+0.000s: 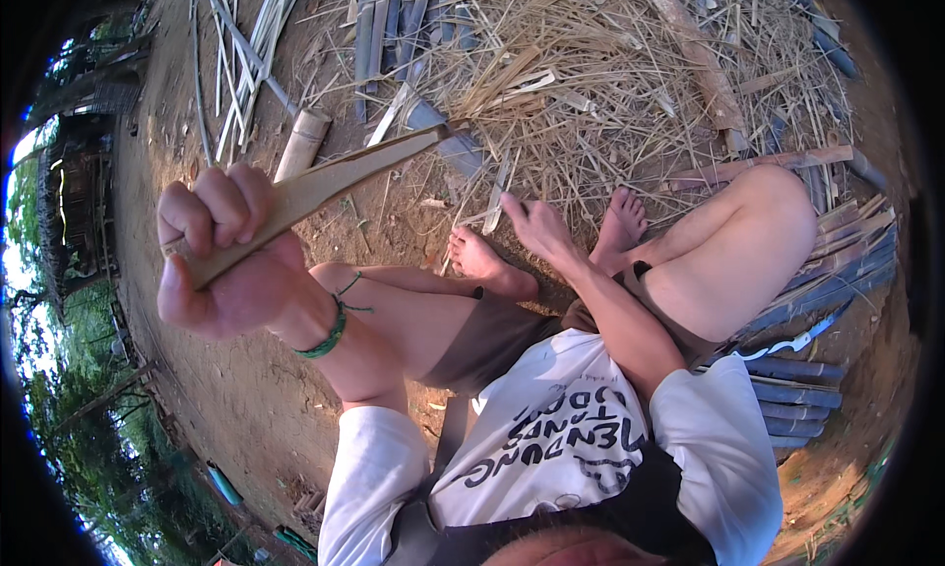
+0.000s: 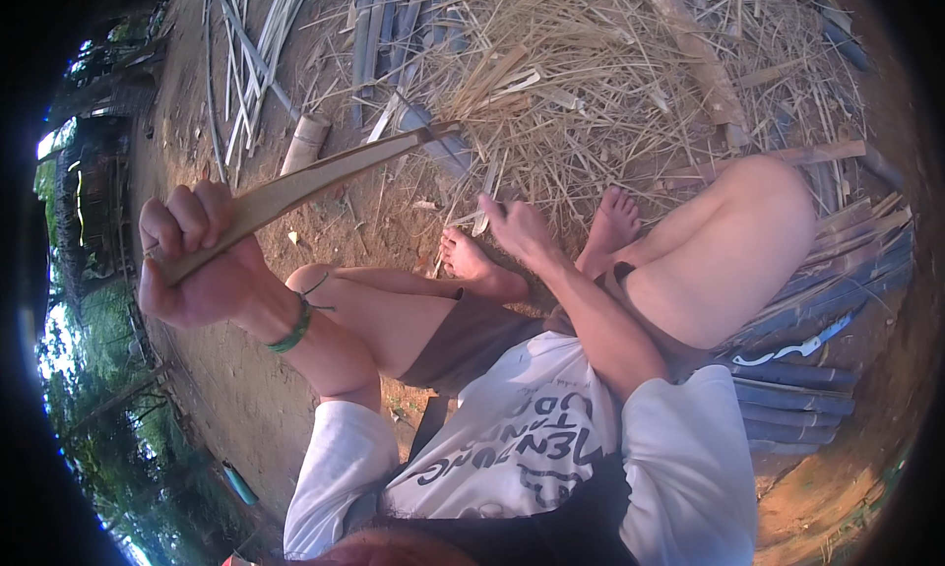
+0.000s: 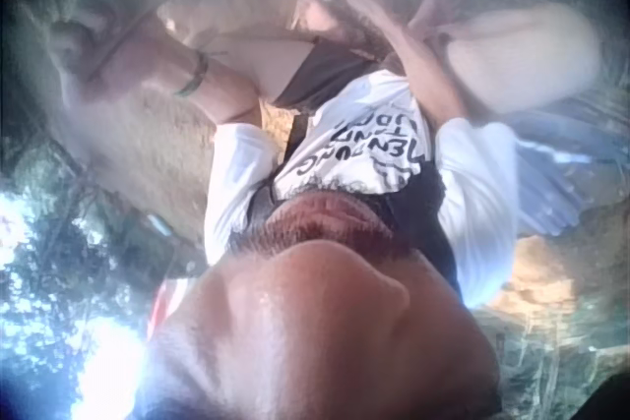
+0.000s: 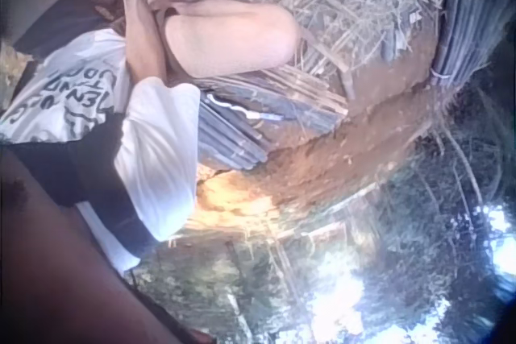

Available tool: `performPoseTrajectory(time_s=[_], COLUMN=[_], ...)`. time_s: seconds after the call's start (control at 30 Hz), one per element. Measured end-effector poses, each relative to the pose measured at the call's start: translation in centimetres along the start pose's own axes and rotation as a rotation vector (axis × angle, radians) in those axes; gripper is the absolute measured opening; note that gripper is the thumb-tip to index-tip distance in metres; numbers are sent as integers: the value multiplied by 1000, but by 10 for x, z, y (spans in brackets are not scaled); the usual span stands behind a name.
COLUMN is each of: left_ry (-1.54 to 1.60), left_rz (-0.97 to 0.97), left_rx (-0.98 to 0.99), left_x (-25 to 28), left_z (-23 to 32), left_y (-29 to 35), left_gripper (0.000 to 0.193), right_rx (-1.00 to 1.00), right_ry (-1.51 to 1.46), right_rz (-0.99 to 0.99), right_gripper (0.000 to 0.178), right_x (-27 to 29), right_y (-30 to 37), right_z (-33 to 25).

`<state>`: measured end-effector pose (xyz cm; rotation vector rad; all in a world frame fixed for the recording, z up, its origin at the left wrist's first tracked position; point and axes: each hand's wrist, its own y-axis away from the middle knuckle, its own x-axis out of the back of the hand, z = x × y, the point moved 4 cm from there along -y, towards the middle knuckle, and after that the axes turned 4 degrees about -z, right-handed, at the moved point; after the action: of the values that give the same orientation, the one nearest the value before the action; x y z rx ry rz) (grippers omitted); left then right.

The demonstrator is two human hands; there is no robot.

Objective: The person scrapes a long piece of bamboo with a blade, shaving off thin layers to smooth the surface while sitting on the ground.

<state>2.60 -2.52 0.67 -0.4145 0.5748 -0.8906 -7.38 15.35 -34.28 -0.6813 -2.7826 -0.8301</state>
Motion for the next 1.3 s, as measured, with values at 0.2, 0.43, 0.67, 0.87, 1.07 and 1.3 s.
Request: performPoseTrajectory(time_s=[0.2,0.43,0.67,0.87,1.07,1.3], left_ry=[-22,-10,-57,-260,-283,-307], left_rz=[12,29,133,592,667,625], left_rx=[-6,25,-46,-188,-207,-216], left_x=[0,4,9,15,10,2], left_z=[0,0,3,2,-3,1], left_y=[-4,2,-9,-17,-17,-14], left_gripper=[35,35,33,33,33,33], right_rx=[187,-102,-243,83,471,-222], right_ry=[-40,91,145,-45,-158,7], right_rz=[82,-8,35,66,-89,-79], right_gripper=[68,83,87,73,55,77], right_x=[-3,-5,0,-25,-13,-32], right_y=[19,-6,-24,18,73,-4], right_z=[-16,32,65,-30,-128,24])
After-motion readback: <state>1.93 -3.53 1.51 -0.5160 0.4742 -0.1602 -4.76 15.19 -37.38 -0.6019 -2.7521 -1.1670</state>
